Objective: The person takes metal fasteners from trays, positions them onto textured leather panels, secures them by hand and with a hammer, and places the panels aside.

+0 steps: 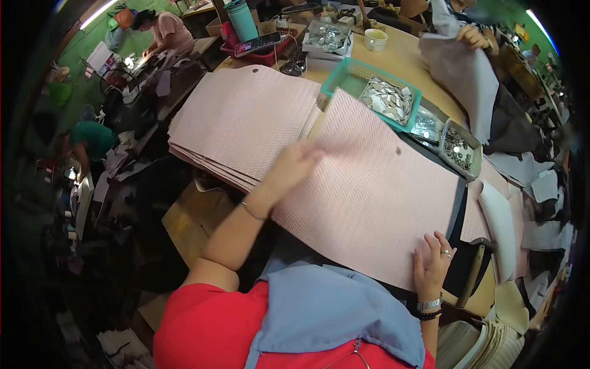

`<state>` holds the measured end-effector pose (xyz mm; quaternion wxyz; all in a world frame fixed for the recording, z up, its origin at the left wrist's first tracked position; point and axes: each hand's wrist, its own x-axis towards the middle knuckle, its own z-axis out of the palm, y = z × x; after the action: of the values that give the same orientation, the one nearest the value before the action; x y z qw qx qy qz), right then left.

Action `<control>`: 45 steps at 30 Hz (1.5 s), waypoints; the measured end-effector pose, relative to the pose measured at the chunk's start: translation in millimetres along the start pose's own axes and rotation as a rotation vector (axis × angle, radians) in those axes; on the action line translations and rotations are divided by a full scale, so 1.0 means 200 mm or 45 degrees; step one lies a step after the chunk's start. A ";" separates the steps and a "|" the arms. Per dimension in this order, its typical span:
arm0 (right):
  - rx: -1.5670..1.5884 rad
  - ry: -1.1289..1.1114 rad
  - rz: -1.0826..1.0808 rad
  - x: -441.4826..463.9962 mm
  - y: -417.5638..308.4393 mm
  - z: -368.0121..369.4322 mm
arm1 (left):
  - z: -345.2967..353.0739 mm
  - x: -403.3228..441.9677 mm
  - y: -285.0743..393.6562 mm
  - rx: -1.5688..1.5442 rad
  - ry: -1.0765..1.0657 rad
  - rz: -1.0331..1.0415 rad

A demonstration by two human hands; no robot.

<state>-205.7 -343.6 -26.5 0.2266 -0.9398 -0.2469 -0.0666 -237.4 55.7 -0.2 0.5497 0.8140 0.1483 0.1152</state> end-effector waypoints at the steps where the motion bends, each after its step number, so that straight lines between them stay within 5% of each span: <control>1: 0.003 -0.011 -0.015 0.00 0.00 0.01 | -0.10 0.01 0.07 0.053 0.080 -0.087; 4: 0.015 -0.053 -0.029 0.00 -0.01 0.04 | -0.61 0.18 0.19 0.387 0.252 -0.200; 5: 0.023 -0.065 -0.029 0.00 -0.01 0.06 | -0.77 0.20 0.34 0.606 0.312 -0.040; 8: 0.048 -0.044 -0.026 0.00 -0.01 0.06 | -1.60 0.51 0.12 0.697 0.285 0.146; 10: 0.065 -0.040 -0.017 0.00 -0.02 0.05 | -1.79 0.58 -0.02 1.086 0.483 0.170; 12: 0.077 -0.029 -0.010 0.01 -0.02 0.06 | -1.74 0.49 -0.11 1.702 0.884 0.144; 13: 0.081 -0.020 -0.018 0.01 -0.01 0.05 | -1.46 0.39 0.03 1.666 0.790 -0.349; 16: 0.093 0.001 -0.021 0.01 -0.02 0.06 | -1.30 0.35 -0.39 1.375 0.461 -0.309; 18: 0.076 0.002 -0.027 0.01 -0.02 0.05 | -1.08 0.26 -0.47 1.265 0.321 -0.528; 22: 0.042 -0.034 -0.085 0.07 0.03 -0.02 | -1.04 0.25 -0.54 1.261 0.438 -0.348; 26: -0.217 0.219 0.047 0.26 0.37 -0.13 | -0.82 0.24 -0.30 1.438 0.649 -0.725; 29: -0.566 0.431 0.290 0.41 0.68 -0.20 | -0.66 0.24 -0.24 1.499 0.514 -0.154; 34: -0.735 0.202 0.420 0.58 1.03 -0.25 | -0.07 0.00 0.04 0.932 0.089 0.426; 37: -0.545 0.512 0.506 0.69 1.00 -0.45 | 0.13 -0.11 0.08 0.568 -0.110 0.543; 39: -0.465 0.817 0.259 0.73 0.89 -0.60 | 0.23 -0.16 0.07 0.213 -0.259 0.474; 41: -0.328 0.838 0.081 0.72 0.55 -0.72 | 0.31 -0.23 0.08 -0.278 -0.453 0.094; 44: 0.220 0.506 -0.157 0.60 0.07 -0.59 | 0.42 -0.28 0.10 -0.717 -0.703 -0.167; 45: 0.499 0.004 0.077 0.51 -0.11 -0.56 | 0.45 -0.30 0.12 -0.873 -0.755 -0.272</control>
<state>-129.8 -334.4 106.5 0.4074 -0.8846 -0.2265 -0.0119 -258.1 -52.4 -13.3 0.8146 0.5632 0.0213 -0.1372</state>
